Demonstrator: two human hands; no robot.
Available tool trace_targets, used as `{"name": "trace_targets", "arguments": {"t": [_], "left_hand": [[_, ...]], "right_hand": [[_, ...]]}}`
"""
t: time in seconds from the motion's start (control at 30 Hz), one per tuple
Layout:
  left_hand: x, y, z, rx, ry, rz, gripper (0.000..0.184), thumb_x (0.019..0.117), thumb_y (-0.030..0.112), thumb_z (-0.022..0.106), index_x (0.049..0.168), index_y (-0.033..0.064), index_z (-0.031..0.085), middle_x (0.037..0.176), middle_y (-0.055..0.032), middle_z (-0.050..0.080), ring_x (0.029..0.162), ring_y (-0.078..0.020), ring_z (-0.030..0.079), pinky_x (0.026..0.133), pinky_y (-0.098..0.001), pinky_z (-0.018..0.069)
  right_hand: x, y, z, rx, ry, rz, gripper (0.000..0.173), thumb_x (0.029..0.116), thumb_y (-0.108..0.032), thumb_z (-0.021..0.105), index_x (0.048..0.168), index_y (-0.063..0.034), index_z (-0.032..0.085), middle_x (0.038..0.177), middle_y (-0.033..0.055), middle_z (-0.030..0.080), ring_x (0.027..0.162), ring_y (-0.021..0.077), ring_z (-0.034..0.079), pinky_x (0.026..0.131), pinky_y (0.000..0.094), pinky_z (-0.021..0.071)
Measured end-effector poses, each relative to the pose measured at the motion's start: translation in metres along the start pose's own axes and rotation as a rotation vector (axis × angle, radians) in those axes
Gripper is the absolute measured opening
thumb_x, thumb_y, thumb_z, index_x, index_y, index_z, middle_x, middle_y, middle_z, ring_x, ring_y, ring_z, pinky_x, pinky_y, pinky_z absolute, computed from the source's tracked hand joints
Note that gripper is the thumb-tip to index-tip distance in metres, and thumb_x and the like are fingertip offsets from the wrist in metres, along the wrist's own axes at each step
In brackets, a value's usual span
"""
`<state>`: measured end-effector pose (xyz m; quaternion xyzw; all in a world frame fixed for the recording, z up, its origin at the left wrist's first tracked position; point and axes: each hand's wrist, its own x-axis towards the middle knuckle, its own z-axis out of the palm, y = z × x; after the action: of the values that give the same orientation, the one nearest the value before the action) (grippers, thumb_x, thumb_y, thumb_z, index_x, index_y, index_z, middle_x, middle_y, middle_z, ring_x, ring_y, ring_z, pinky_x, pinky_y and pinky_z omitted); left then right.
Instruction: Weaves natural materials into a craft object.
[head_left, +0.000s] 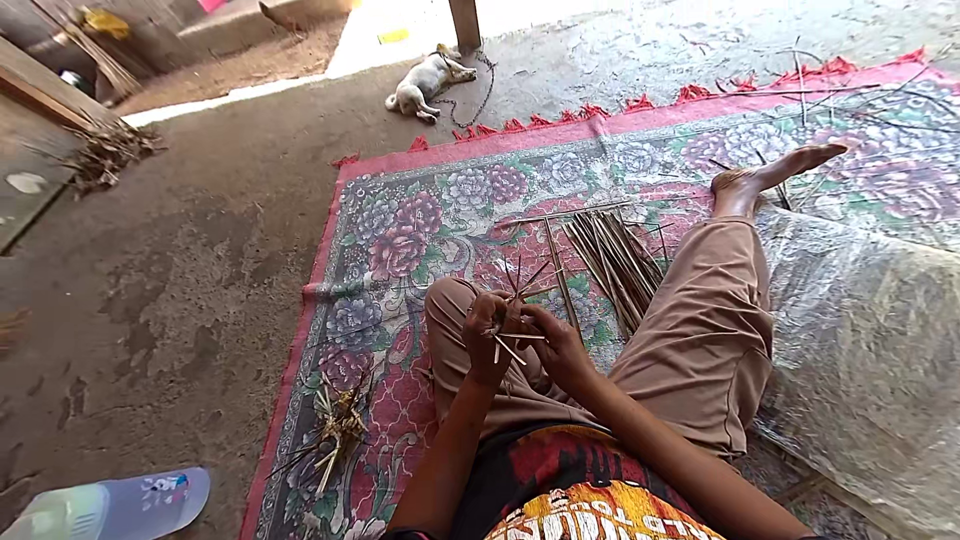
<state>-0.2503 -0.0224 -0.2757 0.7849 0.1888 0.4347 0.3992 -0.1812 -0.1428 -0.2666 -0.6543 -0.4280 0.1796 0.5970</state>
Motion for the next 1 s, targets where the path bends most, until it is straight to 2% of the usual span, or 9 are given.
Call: {"name": "trace_targets", "arguments": {"t": [0.3,0.4,0.47,0.53,0.6,0.67,0.77,0.9,1.0], "left_hand": [[-0.001,-0.009,0.011,-0.147,0.031,0.032,0.020,0.0933,0.017,0.064,0.080,0.0027,0.063,0.098,-0.0099,0.071,0.099,-0.0134,0.067,0.088,-0.0264,0.0534],[-0.004,-0.017,0.008,-0.031,-0.021,0.110,0.024,0.0956,0.023,0.064,0.080,0.0060,0.067,0.095,-0.0067,0.073,0.094,-0.0143,0.068,0.086,-0.0314,0.0546],[-0.006,-0.021,0.005,0.084,-0.094,0.150,0.024,0.0937,0.025,0.064,0.076,0.0084,0.069,0.092,-0.0047,0.074,0.091,-0.0151,0.069,0.082,-0.0344,0.0556],[-0.010,-0.025,0.005,0.095,-0.166,0.108,0.022,0.0908,0.023,0.066,0.076,0.0069,0.070,0.089,-0.0047,0.074,0.086,-0.0145,0.070,0.077,-0.0354,0.0560],[-0.015,-0.026,0.008,-0.201,-0.209,-0.033,0.013,0.0926,0.011,0.063,0.085,0.0012,0.067,0.091,-0.0029,0.071,0.084,-0.0053,0.066,0.077,-0.0236,0.0557],[-0.018,-0.018,0.013,-0.511,-0.193,-0.167,0.007,0.0953,0.003,0.055,0.092,0.0021,0.061,0.101,-0.0024,0.069,0.093,-0.0039,0.066,0.084,-0.0225,0.0562],[-0.020,-0.013,0.025,-0.616,-0.132,-0.176,0.006,0.0951,0.006,0.055,0.090,0.0059,0.058,0.106,-0.0026,0.067,0.100,-0.0063,0.064,0.088,-0.0246,0.0547],[-0.020,-0.015,0.031,-0.545,-0.080,-0.110,0.012,0.0973,0.016,0.057,0.091,0.0056,0.058,0.106,-0.0025,0.065,0.098,-0.0040,0.062,0.086,-0.0214,0.0531],[-0.020,-0.015,0.026,-0.511,-0.061,-0.069,0.019,0.0994,0.019,0.057,0.088,0.0046,0.059,0.106,-0.0039,0.067,0.100,-0.0048,0.064,0.087,-0.0216,0.0538]], "right_hand": [[0.003,0.020,0.003,0.076,0.075,-0.151,0.029,0.1048,-0.010,0.050,0.125,0.0054,0.064,0.087,0.0060,0.071,0.076,0.0075,0.067,0.074,0.0266,0.0589],[0.004,0.017,-0.001,0.020,-0.034,-0.019,0.025,0.1045,-0.016,0.050,0.114,0.0028,0.063,0.083,0.0057,0.066,0.074,0.0085,0.065,0.072,0.0277,0.0567],[0.006,0.011,-0.009,0.021,-0.201,0.156,0.029,0.1048,-0.020,0.049,0.117,0.0034,0.060,0.096,0.0100,0.066,0.087,0.0118,0.066,0.083,0.0313,0.0550],[0.010,0.012,-0.018,0.164,-0.313,0.293,0.027,0.1039,-0.016,0.050,0.119,0.0032,0.060,0.100,0.0093,0.066,0.089,0.0121,0.067,0.084,0.0316,0.0570],[0.011,0.021,-0.029,0.479,-0.336,0.380,0.015,0.1014,-0.011,0.047,0.105,-0.0023,0.059,0.088,0.0027,0.067,0.079,0.0114,0.068,0.077,0.0317,0.0597],[0.013,0.027,-0.038,0.750,-0.289,0.432,0.016,0.0987,-0.012,0.043,0.095,-0.0114,0.058,0.080,-0.0033,0.066,0.073,0.0091,0.066,0.073,0.0305,0.0590],[0.014,0.028,-0.042,0.921,-0.155,0.465,0.013,0.1027,-0.012,0.044,0.098,-0.0109,0.056,0.078,-0.0013,0.064,0.070,0.0108,0.066,0.073,0.0316,0.0596],[0.015,0.024,-0.039,0.806,-0.079,0.379,0.002,0.0992,-0.008,0.055,0.099,-0.0067,0.057,0.083,0.0026,0.068,0.076,0.0140,0.069,0.077,0.0341,0.0610],[0.012,0.018,-0.032,0.628,-0.119,0.331,0.004,0.0977,-0.009,0.060,0.096,-0.0056,0.062,0.078,-0.0016,0.065,0.069,0.0077,0.063,0.069,0.0255,0.0558]]}}
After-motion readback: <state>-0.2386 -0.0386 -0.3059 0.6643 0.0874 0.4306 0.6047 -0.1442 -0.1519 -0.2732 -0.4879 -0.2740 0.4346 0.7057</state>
